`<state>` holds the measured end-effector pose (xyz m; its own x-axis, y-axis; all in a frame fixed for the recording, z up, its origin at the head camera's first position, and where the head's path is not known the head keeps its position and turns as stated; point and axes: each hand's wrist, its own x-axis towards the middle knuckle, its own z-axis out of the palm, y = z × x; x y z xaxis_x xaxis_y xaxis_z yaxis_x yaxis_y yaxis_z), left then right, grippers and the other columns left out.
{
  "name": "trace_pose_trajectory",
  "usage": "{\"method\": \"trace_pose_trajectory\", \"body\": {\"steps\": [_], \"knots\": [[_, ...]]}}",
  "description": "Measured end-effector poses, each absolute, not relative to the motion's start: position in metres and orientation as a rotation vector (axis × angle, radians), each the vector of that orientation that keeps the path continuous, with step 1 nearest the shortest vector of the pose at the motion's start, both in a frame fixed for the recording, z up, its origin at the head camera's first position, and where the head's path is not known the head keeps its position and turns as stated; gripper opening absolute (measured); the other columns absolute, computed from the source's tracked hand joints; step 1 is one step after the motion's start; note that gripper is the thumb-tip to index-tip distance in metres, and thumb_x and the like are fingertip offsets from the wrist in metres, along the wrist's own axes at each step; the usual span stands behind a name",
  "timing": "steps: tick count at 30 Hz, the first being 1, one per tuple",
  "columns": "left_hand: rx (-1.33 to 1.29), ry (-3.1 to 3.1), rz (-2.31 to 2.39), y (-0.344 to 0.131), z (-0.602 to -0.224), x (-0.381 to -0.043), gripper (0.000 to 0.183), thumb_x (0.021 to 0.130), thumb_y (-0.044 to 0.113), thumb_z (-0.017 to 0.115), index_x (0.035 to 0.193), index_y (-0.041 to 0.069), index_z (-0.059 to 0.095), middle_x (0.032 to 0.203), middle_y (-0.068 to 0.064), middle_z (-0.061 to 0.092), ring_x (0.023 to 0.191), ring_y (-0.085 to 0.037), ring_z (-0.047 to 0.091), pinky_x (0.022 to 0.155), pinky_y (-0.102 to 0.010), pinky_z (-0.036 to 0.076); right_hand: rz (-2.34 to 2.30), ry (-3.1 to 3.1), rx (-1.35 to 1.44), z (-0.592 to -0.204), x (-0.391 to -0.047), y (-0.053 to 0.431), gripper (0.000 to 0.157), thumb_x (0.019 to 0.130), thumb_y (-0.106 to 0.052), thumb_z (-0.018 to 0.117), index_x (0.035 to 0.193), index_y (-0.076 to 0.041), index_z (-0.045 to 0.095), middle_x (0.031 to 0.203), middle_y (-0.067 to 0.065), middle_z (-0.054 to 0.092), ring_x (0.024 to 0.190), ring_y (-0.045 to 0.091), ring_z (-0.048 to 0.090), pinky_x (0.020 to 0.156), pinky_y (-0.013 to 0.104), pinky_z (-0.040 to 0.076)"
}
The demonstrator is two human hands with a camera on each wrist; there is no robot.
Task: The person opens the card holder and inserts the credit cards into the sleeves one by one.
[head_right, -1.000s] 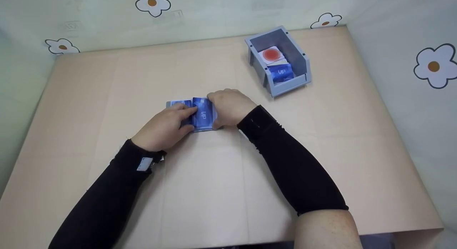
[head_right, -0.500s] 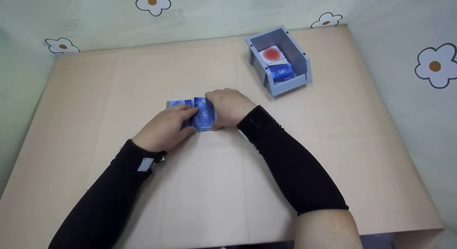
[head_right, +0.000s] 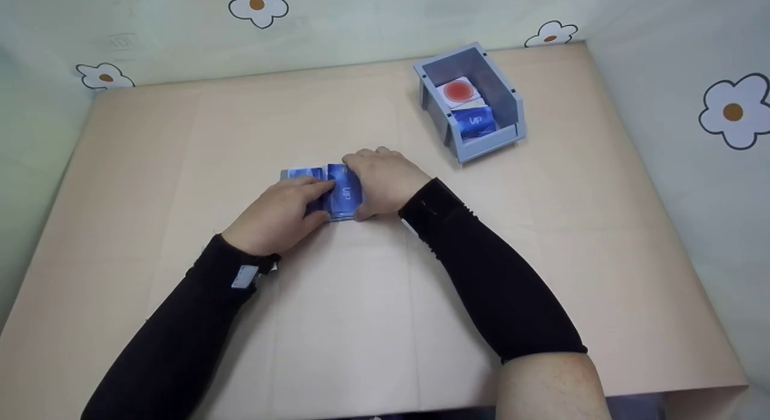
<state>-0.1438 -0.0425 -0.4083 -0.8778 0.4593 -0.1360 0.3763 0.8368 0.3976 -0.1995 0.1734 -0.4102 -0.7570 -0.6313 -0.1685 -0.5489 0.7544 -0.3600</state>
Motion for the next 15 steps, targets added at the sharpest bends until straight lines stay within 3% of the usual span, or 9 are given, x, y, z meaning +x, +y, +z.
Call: {"method": "trace_pose_trajectory", "body": {"steps": [5, 12, 15], "knots": [[0.609, 2.798, 0.561, -0.047, -0.406, -0.146, 0.052, 0.103, 0.026, 0.068, 0.150, 0.008, 0.058, 0.150, -0.012, 0.061, 0.146, -0.030, 0.052, 0.125, -0.047, 0.036, -0.431, 2.656, -0.899, -0.411, -0.201, 0.174, 0.101, 0.077, -0.037, 0.093, 0.157, -0.002, 0.042, 0.155, 0.014, 0.054, 0.140, 0.035, 0.050, 0.124, 0.046, 0.035], [0.387, 2.902, 0.553, -0.061, -0.402, -0.150, 0.053, 0.101, 0.031, 0.071, 0.148, 0.009, 0.060, 0.144, -0.011, 0.062, 0.132, -0.034, 0.058, 0.112, -0.052, 0.047, -0.417, 2.630, -0.871, -0.411, -0.202, 0.173, 0.103, 0.076, -0.038, 0.092, 0.159, -0.004, 0.041, 0.158, 0.014, 0.050, 0.141, 0.035, 0.046, 0.124, 0.047, 0.034], [0.316, 2.928, 0.511, -0.065, -0.403, -0.152, 0.057, 0.099, 0.034, 0.073, 0.148, 0.009, 0.060, 0.150, -0.014, 0.058, 0.135, -0.038, 0.055, 0.111, -0.056, 0.046, -0.408, 2.620, -0.848, -0.410, -0.202, 0.173, 0.105, 0.075, -0.040, 0.092, 0.159, -0.006, 0.041, 0.158, 0.014, 0.048, 0.141, 0.034, 0.044, 0.124, 0.048, 0.035]]}}
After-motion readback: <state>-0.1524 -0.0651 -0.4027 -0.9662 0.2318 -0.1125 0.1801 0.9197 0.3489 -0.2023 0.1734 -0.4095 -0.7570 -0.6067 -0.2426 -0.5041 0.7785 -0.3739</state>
